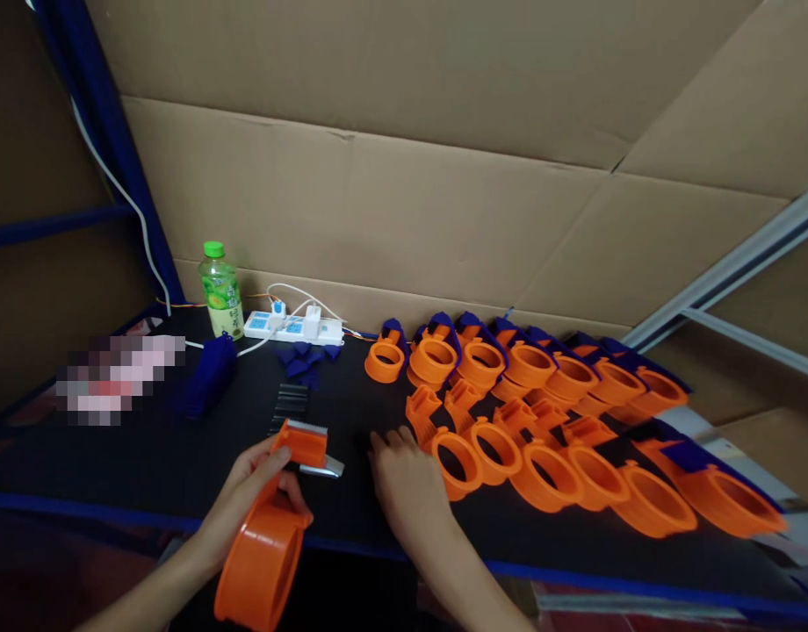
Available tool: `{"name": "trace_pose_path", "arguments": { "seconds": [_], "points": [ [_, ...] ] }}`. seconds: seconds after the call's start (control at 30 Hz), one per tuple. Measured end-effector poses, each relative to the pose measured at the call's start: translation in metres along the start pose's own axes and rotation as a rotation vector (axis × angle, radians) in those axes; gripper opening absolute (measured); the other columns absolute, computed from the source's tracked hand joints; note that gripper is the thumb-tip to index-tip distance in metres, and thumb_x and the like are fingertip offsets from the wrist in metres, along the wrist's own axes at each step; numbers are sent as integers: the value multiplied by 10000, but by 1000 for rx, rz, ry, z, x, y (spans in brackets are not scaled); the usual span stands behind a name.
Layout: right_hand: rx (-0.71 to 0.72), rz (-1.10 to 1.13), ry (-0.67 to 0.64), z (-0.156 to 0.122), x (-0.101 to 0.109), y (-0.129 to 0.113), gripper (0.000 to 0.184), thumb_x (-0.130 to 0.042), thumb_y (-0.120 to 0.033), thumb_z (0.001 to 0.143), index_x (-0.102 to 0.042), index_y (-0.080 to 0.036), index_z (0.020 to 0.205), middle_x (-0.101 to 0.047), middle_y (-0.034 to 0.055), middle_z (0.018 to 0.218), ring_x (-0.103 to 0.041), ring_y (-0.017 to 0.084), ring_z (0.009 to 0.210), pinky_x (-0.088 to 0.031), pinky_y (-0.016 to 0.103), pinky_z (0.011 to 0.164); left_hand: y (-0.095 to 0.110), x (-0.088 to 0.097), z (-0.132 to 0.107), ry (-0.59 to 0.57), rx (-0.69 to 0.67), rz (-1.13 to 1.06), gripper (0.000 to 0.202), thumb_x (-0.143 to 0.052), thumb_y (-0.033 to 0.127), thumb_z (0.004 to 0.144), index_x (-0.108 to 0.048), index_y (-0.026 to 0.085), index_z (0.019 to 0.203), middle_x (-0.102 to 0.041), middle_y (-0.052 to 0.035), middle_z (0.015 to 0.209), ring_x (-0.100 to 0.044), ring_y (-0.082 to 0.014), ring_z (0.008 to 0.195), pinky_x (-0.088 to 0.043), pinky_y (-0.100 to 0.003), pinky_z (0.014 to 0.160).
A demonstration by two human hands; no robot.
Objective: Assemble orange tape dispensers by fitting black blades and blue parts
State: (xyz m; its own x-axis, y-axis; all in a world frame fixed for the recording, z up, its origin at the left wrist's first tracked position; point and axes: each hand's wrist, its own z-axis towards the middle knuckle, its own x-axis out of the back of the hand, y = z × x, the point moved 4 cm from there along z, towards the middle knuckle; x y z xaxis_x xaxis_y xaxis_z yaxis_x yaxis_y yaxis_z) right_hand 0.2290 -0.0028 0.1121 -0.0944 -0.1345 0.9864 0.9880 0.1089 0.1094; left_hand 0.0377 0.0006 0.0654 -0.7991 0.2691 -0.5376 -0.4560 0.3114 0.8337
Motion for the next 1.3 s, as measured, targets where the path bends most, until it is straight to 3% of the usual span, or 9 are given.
{"name": "trace_pose_path", "arguments": {
  "seconds": [0.13, 0.3, 0.5, 0.67, 0.77, 0.9, 1.07, 1.3],
  "points": [
    [16, 132, -10, -28, 22, 17, 252, -535, -204, 912, -737, -261, 1051, -675, 62, 863, -639, 190, 709, -411, 277, 548, 1, -1, 0, -26, -1, 6, 385, -617, 421, 908, -593, 140, 1170, -753, -73, 625, -715, -211, 510, -487, -227, 460],
    [19, 534, 117, -37, 54, 8, 281, -481, -335, 977, -682, -289, 1169, -678, 54, 1042, -663, 186, 903, -519, 288, 740, -1, -1, 2, -56, 11, 8, 386, -626, 427, 901, -569, 164, 1179, -735, -45, 592, -715, -213, 505, -490, -225, 452],
    [-74, 865, 235, -26, 45, -11, 244, -598, -382, 930, -620, -234, 1122, -683, 41, 976, -634, 155, 776, -504, 255, 647, -1, -2, 3, -72, -5, -1, 357, -640, 411, 894, -558, 167, 1140, -724, -37, 565, -711, -211, 487, -489, -210, 434],
    [-18, 842, 303, -19, 38, -21, 170, -659, -362, 899, -665, -222, 995, -677, 40, 912, -622, 170, 791, -503, 285, 699, -2, -4, 3, -100, -12, -10, 317, -643, 392, 900, -542, 180, 1113, -732, -31, 585, -718, -210, 499, -519, -223, 458],
    [33, 810, 374, -19, 38, -31, 137, -655, -329, 906, -675, -214, 977, -678, 53, 953, -633, 189, 882, -513, 319, 792, -3, -5, 3, -141, -31, -11, 300, -644, 385, 902, -532, 194, 1104, -740, -25, 617, -719, -207, 494, -535, -235, 472],
    [66, 792, 448, -21, 36, -41, 110, -626, -293, 929, -681, -202, 958, -680, 59, 926, -635, 192, 880, -517, 331, 803, -3, -6, 4, -164, -51, -11, 289, -641, 392, 906, -531, 198, 1089, -743, -27, 640, -731, -211, 521, -550, -246, 497],
    [67, 803, 484, -20, 33, -46, 92, -627, -246, 928, -689, -197, 974, -691, 59, 913, -641, 188, 850, -524, 327, 781, -3, -6, 4, -166, -77, 1, 311, -615, 359, 930, -501, 206, 1176, -741, -20, 664, -733, -211, 535, -563, -264, 511],
    [141, 704, 550, -19, 28, -55, 154, -603, -200, 939, -687, -194, 1068, -704, 68, 964, -638, 197, 883, -518, 347, 817, -2, -7, 0, -116, -75, -34, 268, -630, 345, 916, -519, 208, 1118, -720, -10, 655, -728, -184, 548, -546, -239, 553]
  ]
}}
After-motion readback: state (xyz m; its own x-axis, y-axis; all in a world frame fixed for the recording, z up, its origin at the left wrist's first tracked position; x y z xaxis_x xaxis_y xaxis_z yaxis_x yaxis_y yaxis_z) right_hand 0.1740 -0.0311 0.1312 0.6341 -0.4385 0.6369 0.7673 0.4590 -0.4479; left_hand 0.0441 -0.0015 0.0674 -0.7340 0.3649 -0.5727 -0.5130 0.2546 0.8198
